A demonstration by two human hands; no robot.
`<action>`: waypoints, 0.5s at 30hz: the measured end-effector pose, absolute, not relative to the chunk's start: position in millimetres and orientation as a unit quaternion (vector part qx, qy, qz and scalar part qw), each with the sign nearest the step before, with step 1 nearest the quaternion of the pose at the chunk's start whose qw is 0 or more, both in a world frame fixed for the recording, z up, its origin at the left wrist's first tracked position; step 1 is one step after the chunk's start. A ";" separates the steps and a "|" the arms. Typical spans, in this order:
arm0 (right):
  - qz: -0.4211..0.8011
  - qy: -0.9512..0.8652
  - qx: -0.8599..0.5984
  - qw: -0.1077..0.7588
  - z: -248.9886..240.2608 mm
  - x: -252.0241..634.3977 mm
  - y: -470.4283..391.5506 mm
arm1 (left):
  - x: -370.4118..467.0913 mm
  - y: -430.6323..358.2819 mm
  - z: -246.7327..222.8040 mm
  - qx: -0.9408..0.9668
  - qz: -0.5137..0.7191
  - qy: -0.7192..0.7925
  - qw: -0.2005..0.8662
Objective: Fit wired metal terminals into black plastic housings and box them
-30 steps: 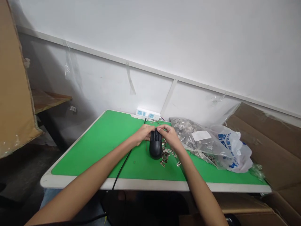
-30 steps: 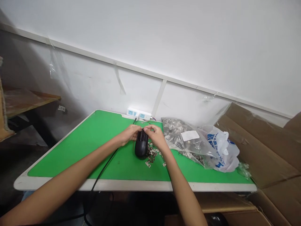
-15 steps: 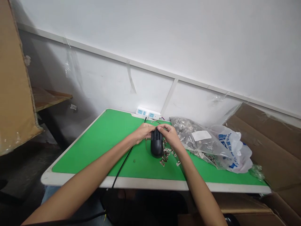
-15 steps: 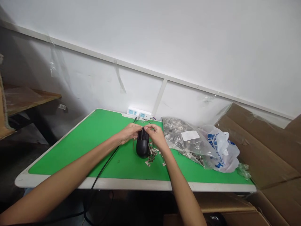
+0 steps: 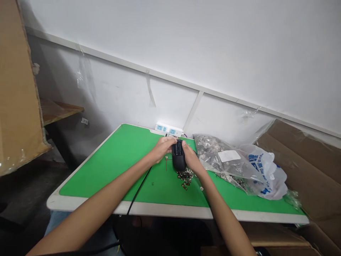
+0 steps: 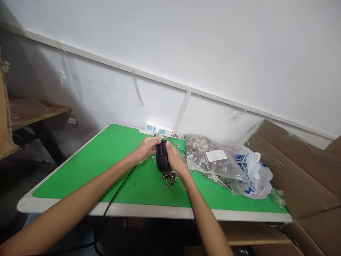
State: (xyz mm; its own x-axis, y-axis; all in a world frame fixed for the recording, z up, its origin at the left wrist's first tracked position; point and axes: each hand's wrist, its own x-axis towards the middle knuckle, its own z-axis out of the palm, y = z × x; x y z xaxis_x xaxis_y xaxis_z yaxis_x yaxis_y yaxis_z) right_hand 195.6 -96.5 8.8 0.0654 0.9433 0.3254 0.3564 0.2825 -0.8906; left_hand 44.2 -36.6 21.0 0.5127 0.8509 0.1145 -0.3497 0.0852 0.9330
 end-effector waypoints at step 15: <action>0.243 -0.663 -0.519 0.481 5.7 189.6 -96.8 | 44.0 -32.3 18.2 0.571 0.444 0.254 0.643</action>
State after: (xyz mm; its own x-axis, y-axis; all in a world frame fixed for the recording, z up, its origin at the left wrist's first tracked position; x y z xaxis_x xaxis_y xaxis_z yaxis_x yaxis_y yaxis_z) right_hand 189.6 -96.8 5.7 0.0021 0.9224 0.3863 0.4547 0.3431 -0.8219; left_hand 44.0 -32.3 18.2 0.4779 0.8597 0.1804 -0.2808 -0.0451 0.9587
